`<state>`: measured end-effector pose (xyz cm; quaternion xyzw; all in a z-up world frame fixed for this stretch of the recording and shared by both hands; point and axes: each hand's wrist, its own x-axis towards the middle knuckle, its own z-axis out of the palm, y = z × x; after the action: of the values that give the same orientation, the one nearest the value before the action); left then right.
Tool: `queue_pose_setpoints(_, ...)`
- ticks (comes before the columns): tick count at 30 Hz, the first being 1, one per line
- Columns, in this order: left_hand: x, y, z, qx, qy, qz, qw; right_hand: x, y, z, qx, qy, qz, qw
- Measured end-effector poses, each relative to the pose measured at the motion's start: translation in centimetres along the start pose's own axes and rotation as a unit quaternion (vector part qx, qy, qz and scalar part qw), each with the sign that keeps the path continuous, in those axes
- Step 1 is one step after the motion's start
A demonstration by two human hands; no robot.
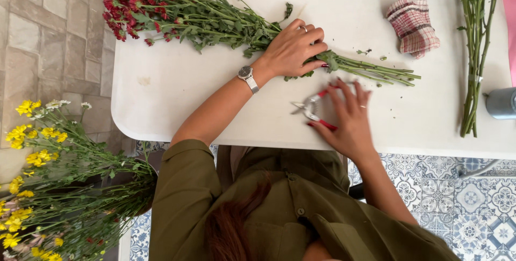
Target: The person trims individual stems from a bunch of flowers using shears and removes dried leaves by hand.
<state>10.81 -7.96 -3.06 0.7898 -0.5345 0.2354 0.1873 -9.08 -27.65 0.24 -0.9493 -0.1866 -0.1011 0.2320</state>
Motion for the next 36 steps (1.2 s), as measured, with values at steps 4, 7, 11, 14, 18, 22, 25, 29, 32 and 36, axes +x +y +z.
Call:
queue_pose_setpoints(4, 0.3, 0.3, -1.8, -0.105, 0.010, -0.030, 0.994, 2.8, -1.9, 2.7, -0.020, -0.001, -0.034, 0.999)
queue_pose_setpoints(7, 0.8, 0.5, -4.3, -0.189, 0.055, -0.042, 0.979, 4.2, -2.5, 4.1, -0.058, -0.028, -0.077, 0.995)
queue_pose_setpoints(11, -0.1, -0.3, -8.0, -0.091, 0.100, -0.075, 0.988, 5.0, -2.6, 5.2, -0.061, -0.051, -0.080, 0.994)
queue_pose_setpoints(14, -2.9, -0.9, -11.0, -0.027, 0.067, -0.137, 0.988, 5.5, -2.3, 4.0, -0.032, -0.071, -0.088, 0.993)
queue_pose_setpoints(18, -7.6, -1.9, -11.7, 0.053, 0.016, -0.231, 0.971, 8.1, -0.7, -0.4, 0.018, 0.025, -0.090, 0.996)
queue_pose_setpoints(22, -9.0, -2.3, -10.9, 0.066, 0.019, -0.237, 0.969, 11.4, 4.5, 0.0, -0.115, 0.098, -0.130, 0.980)
queue_pose_setpoints(25, -9.0, -2.1, -10.7, 0.070, 0.031, -0.234, 0.969, 12.5, 5.9, 1.4, -0.090, 0.056, -0.136, 0.985)
queue_pose_setpoints(29, -8.6, -1.9, -10.8, 0.052, 0.051, -0.241, 0.968, 13.5, 5.8, 2.2, -0.117, 0.030, -0.129, 0.984)
queue_pose_setpoints(32, -8.5, -1.9, -10.7, 0.039, 0.076, -0.240, 0.967, 14.3, 5.9, 2.8, -0.074, 0.012, -0.116, 0.990)
queue_pose_setpoints(36, -7.7, -1.6, -10.8, -0.025, 0.228, -0.218, 0.949, 15.6, 5.0, 1.5, 0.083, 0.052, -0.107, 0.989)
